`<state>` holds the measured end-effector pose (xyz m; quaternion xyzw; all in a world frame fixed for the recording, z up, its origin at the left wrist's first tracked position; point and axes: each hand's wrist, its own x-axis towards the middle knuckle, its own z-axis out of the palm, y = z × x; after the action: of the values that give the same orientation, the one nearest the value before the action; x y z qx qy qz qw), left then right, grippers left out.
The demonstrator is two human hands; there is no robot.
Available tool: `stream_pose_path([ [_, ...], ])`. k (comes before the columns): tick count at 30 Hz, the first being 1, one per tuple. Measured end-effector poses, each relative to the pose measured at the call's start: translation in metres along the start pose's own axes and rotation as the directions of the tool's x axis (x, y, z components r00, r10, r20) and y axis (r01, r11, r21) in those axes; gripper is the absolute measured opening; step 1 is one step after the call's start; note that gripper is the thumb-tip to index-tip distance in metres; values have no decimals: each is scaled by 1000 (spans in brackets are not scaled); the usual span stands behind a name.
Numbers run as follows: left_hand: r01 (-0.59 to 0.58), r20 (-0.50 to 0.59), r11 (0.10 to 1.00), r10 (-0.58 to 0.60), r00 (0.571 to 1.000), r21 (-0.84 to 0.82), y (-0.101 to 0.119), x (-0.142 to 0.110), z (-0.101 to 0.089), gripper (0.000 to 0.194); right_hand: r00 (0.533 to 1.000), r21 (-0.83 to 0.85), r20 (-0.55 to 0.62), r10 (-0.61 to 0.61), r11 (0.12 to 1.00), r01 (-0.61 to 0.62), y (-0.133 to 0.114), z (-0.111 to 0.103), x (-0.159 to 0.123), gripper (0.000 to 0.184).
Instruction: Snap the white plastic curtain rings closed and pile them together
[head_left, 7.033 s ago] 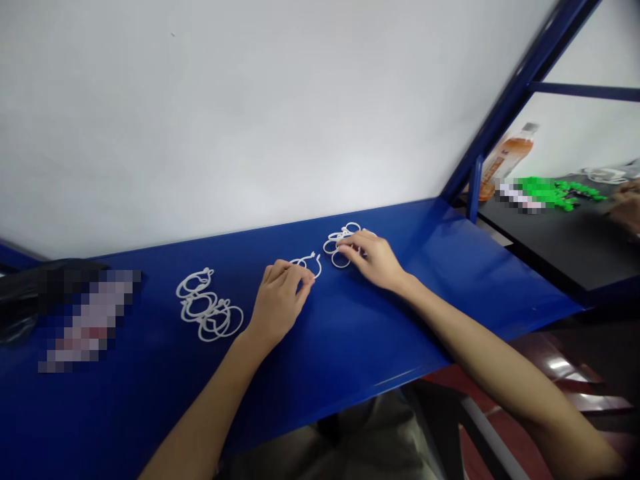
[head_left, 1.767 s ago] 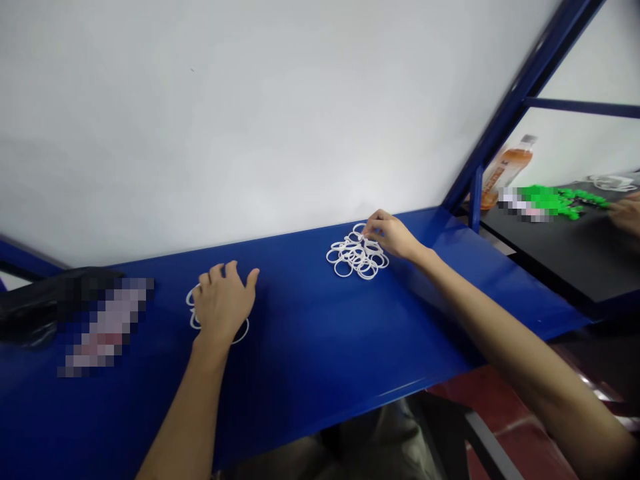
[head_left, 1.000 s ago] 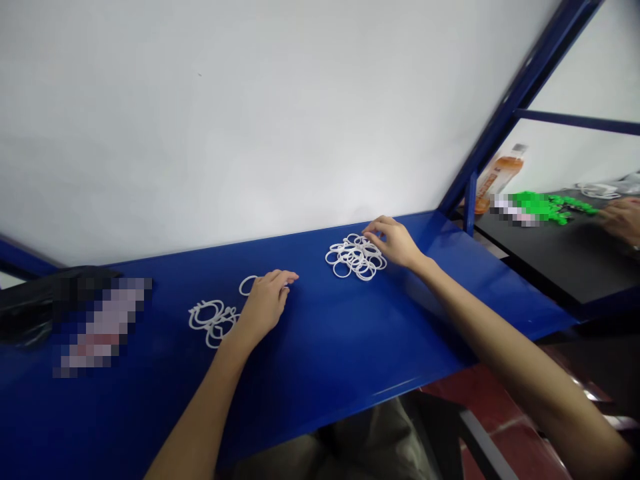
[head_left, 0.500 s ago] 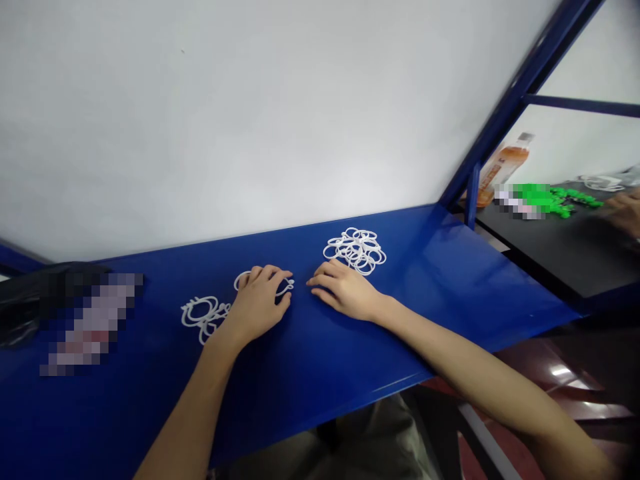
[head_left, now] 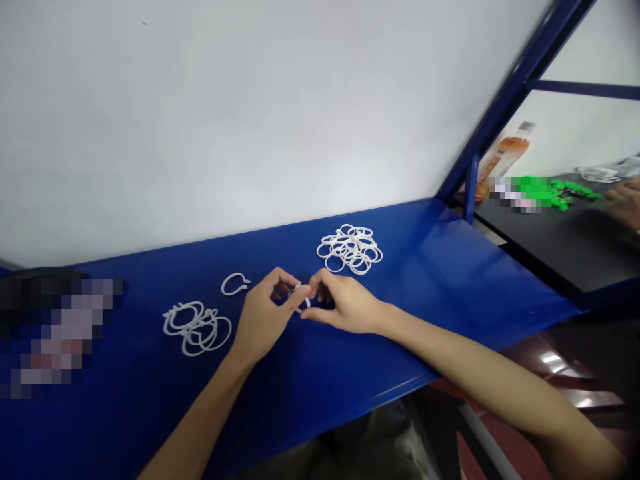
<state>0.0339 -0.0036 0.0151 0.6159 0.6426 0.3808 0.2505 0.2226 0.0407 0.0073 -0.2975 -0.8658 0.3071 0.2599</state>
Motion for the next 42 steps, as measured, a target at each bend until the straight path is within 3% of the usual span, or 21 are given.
stream_pose_path([
  [4,43,13,979,-41,999,-200,-2,-3,5,32,998,101,-56,-7,995,12,0,4,0,16],
  [10,17,54,947,0,999,-319,-1,-2,2,30,983,16,-129,-132,991,135,4,-1,1,15],
  [17,11,68,957,9,998,-290,-3,1,3,28,964,-42,-103,-246,969,242,5,-3,-1,18],
  [22,-73,39,966,85,996,-249,-3,-3,6,21,930,-150,-66,-363,925,350,1,-7,-6,25],
  [27,-164,0,967,168,986,-195,0,-7,9,22,922,-175,-54,-383,913,369,1,-8,-3,28],
  [32,-262,-36,965,261,965,1,1,-1,3,20,936,-215,-80,-344,923,321,12,-22,5,26],
  [35,-280,-72,919,311,948,278,-9,9,-9,25,955,-387,-176,-241,908,158,31,-50,6,29],
  [38,-120,-91,766,228,969,632,-24,17,-24,32,932,-507,-358,-57,850,-142,56,-84,3,28],
  [40,-17,-103,640,150,983,769,-34,20,-33,39,933,-553,-358,22,801,-231,70,-101,1,28],
  [42,29,-102,561,100,990,827,-42,20,-39,42,947,-562,-314,69,791,-243,78,-110,-1,27],
])
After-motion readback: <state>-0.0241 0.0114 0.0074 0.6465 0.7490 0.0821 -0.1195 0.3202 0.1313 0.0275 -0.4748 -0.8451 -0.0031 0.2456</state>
